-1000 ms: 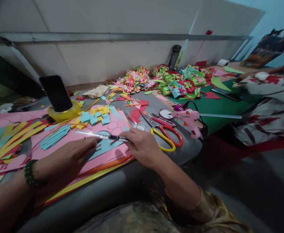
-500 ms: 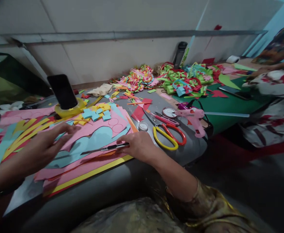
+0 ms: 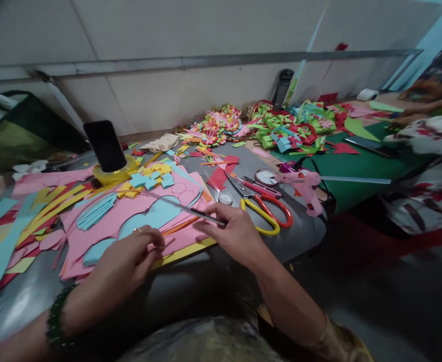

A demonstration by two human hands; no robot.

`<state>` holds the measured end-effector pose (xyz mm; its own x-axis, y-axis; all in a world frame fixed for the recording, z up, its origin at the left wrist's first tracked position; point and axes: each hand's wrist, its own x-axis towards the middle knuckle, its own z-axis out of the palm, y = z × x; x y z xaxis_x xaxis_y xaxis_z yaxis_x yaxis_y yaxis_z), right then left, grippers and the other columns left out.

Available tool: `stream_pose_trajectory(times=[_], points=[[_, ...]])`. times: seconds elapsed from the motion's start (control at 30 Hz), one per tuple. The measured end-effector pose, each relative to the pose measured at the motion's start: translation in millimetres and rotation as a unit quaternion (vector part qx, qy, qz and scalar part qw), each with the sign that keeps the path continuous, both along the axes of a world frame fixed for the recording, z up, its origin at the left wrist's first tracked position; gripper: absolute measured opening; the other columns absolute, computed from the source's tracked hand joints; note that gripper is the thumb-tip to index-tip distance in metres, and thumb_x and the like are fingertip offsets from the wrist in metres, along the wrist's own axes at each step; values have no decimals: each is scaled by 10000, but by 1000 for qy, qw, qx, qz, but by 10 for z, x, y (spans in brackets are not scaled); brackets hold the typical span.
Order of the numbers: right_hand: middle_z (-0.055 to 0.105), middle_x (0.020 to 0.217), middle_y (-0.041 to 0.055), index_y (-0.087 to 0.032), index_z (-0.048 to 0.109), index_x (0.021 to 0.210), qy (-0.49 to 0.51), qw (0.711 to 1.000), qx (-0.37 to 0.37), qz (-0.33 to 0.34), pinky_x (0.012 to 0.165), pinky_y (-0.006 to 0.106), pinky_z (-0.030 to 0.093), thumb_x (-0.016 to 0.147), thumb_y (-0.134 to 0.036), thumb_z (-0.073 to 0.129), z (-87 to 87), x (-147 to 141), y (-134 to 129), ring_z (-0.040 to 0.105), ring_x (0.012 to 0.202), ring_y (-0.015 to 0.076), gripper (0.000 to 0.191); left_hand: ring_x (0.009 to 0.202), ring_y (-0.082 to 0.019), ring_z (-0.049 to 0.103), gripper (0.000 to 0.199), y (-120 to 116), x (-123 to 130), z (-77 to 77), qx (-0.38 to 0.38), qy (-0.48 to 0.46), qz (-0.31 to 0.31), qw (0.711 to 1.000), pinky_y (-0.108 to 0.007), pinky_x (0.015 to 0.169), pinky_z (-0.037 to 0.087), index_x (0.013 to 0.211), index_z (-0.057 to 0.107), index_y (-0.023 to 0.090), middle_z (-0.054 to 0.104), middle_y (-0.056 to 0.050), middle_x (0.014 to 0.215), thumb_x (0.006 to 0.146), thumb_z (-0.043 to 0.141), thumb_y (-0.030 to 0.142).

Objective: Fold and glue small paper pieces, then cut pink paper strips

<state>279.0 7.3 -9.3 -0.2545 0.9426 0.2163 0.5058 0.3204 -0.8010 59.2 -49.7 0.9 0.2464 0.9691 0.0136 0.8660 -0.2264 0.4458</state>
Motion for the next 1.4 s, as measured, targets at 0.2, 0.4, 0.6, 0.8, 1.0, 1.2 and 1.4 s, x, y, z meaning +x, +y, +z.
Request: stream_pose_trajectory(times=[0.2,0.4,0.6,0.8,1.0,1.2,1.4], points=[[584,639,-16,-193,653,889,-72,997,16,-21,498,220,385,878,-441,501,-99,338,-261,517,569,121,291,861,-202,576,151,141,182,-132,44,13,-35,998,-322,746,463,898,631,202,640,-49,889,875,481,212],[715,916,20,-231,688,936,-107,994,21,-29,597,231,496,871,-384,542,-251,550,-422,659,810,178,221,870,-227,557,241,24,200,-191,146,131,-33,980,-357,727,475,1084,600,214,610,-85,1020,888,465,177],[717,863,24,-237,712,918,-143,988,58,-28,662,267,521,860,-375,562,-285,681,-443,670,775,181,212,889,-201,566,206,-82,304,-303,122,134,-13,983,-314,738,482,970,607,214,615,-62,975,888,443,121],[698,818,18,-240,708,930,-150,986,65,-24,648,266,501,863,-378,562,-318,744,-427,658,735,171,212,881,-220,581,191,-75,340,-291,118,151,7,981,-321,667,475,934,618,240,638,-41,959,885,460,144],[664,757,16,-222,701,928,-132,987,91,-8,603,251,475,863,-348,573,-344,777,-433,627,667,148,190,867,-215,600,253,-137,320,-361,195,163,-6,967,-321,685,474,1042,619,229,679,-33,996,864,488,107],[650,739,16,-220,693,928,-125,985,120,13,606,251,473,861,-317,587,-333,781,-425,617,661,141,159,884,-210,604,302,-183,291,-427,247,173,-18,953,-308,685,480,1125,600,202,689,-44,1055,860,501,98],[670,782,39,-226,697,910,-127,985,117,0,628,277,491,860,-352,580,-360,840,-411,627,693,164,179,860,-197,618,275,-175,301,-411,252,178,-8,951,-292,673,481,1065,626,234,701,-27,1025,882,459,113]])
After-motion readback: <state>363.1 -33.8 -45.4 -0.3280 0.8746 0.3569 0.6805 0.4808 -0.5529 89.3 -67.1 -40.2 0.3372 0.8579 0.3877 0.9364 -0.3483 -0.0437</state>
